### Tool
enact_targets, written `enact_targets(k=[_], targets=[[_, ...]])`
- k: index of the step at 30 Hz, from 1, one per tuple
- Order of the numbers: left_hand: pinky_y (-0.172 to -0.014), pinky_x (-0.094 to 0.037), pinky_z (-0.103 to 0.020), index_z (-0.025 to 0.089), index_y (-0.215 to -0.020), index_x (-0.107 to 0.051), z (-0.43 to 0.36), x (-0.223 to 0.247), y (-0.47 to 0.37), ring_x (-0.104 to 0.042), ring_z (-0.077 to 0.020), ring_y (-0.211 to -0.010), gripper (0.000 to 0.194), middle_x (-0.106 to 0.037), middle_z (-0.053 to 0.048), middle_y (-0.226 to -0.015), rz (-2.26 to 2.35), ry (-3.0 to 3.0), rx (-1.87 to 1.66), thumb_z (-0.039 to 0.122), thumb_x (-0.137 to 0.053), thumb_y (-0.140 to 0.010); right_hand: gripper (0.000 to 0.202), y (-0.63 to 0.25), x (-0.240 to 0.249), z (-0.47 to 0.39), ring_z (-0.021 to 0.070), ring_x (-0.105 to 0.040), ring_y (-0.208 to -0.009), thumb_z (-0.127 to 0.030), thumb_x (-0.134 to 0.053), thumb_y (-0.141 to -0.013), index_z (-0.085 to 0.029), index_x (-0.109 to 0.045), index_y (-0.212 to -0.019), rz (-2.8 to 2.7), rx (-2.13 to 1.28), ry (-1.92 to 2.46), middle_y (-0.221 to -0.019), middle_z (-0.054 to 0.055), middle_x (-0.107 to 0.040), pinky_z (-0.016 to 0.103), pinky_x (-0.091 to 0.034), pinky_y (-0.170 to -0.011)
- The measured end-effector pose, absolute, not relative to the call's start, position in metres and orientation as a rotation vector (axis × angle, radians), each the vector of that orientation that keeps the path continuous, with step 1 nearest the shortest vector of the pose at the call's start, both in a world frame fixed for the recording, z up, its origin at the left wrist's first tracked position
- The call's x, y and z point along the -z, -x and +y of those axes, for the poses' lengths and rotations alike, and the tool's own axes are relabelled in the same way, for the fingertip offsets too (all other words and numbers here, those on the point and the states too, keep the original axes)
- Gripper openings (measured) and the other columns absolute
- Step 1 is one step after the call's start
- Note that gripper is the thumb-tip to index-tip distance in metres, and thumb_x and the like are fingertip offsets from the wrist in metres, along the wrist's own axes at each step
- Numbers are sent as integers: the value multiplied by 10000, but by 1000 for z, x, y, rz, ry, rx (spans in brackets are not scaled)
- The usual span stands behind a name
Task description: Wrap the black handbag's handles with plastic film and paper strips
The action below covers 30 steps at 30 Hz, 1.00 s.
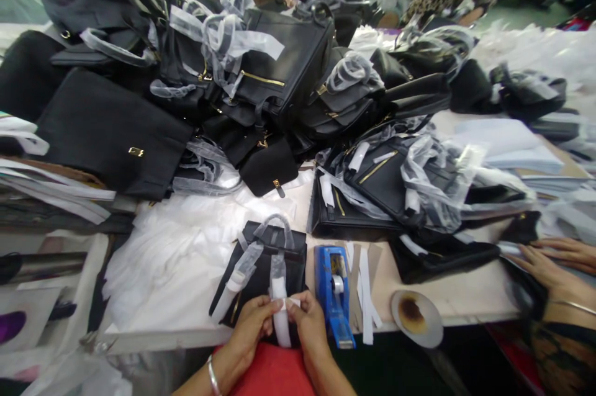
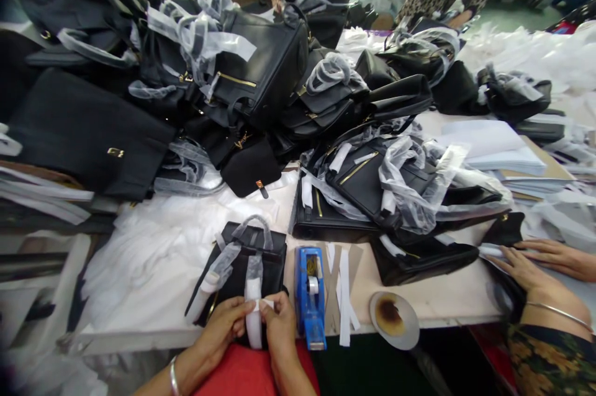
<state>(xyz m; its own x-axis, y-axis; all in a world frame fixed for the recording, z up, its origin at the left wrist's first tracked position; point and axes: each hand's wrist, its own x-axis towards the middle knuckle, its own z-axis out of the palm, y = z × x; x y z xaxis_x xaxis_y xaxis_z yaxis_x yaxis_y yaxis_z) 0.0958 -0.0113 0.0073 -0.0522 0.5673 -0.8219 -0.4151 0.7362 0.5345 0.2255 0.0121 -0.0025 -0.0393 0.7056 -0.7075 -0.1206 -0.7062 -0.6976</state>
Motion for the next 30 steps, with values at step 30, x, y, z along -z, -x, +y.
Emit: enact_targets(k=[30], targets=[[-327,-197,-154,128,-852,-584,-10,-9,-89,-243,-19,-322,374,-528,25,-515,1296,-347,-805,453,-733,-742,156,-237,-11,21,101,-519,-466,-307,-605,-744,-159,-637,-705,-906,-1898,1663,-529,-33,-579,216,-374,-487]])
